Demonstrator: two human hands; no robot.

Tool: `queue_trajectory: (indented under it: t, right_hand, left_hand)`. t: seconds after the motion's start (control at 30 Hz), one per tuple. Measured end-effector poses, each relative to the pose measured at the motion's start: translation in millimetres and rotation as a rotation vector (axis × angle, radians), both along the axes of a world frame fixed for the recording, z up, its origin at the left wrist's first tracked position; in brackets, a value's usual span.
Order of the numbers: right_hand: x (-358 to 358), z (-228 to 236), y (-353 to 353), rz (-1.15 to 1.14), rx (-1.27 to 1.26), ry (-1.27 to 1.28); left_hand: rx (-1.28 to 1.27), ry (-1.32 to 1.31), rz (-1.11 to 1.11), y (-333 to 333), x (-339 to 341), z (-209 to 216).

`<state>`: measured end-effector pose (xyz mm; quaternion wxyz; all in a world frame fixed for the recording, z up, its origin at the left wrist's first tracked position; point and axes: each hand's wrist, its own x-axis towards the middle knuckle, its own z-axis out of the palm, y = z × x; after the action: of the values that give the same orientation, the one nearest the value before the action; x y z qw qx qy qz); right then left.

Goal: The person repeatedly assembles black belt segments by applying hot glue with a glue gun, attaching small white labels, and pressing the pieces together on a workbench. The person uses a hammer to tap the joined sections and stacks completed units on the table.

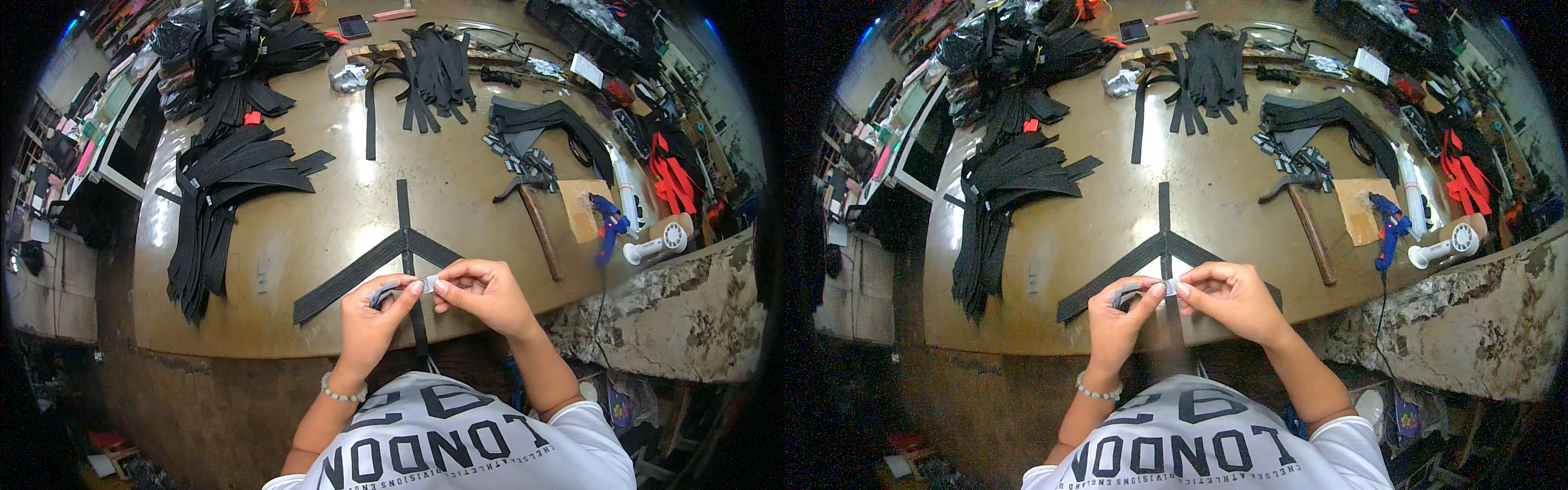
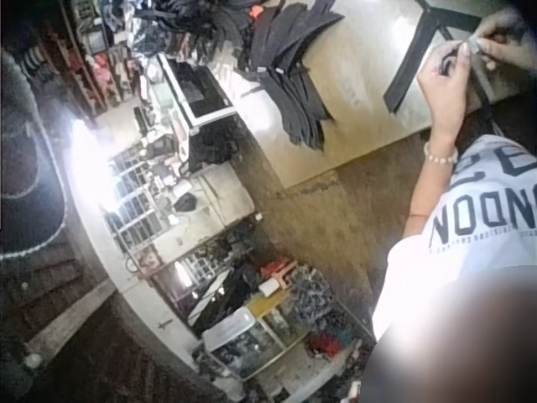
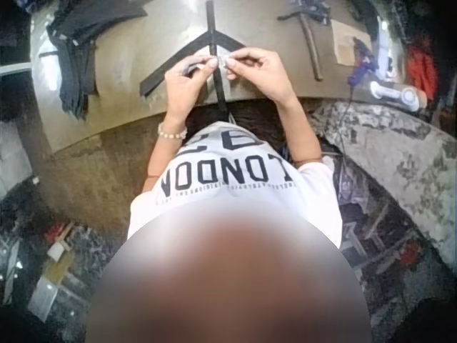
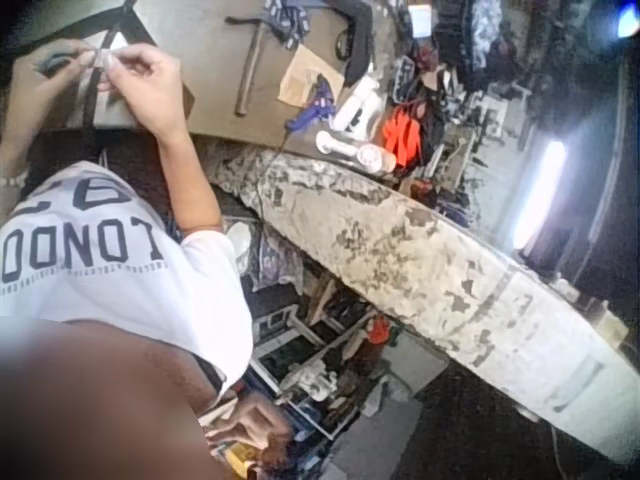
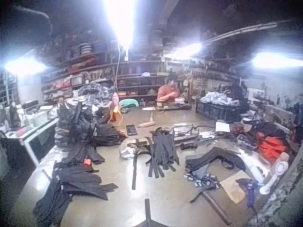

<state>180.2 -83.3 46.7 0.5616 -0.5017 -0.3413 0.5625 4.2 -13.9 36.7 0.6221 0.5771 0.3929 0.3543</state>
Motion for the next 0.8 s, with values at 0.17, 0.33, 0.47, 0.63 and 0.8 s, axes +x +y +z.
queue_trajectory:
  t: [0.17, 0.33, 0.47, 0.63, 0.8]
  right_hand:
    - [7.2, -11.7, 32.3, 0.068, -0.052, -0.253]
    - [19.3, -33.4, 88.5, 0.080, -0.103, -0.569]
    - [21.9, -45.7, 98.5, 0.060, -0.152, -0.673]
    - [17.2, -48.9, 93.8, 0.019, -0.138, -0.738]
    - [18.8, -42.8, 96.2, -0.010, -0.130, -0.692]
  left_hand:
    - [0.144, 0.178, 0.040, 20.4, 1.2, -11.7]
    - [0.478, 0.434, 0.043, 60.3, 13.6, -29.6]
    - [0.415, 0.477, 0.042, 70.3, 16.8, -40.2]
    - [0.376, 0.462, 0.052, 70.2, 18.3, -43.1]
    - [0.349, 0.452, 0.068, 68.4, 20.5, -37.9]
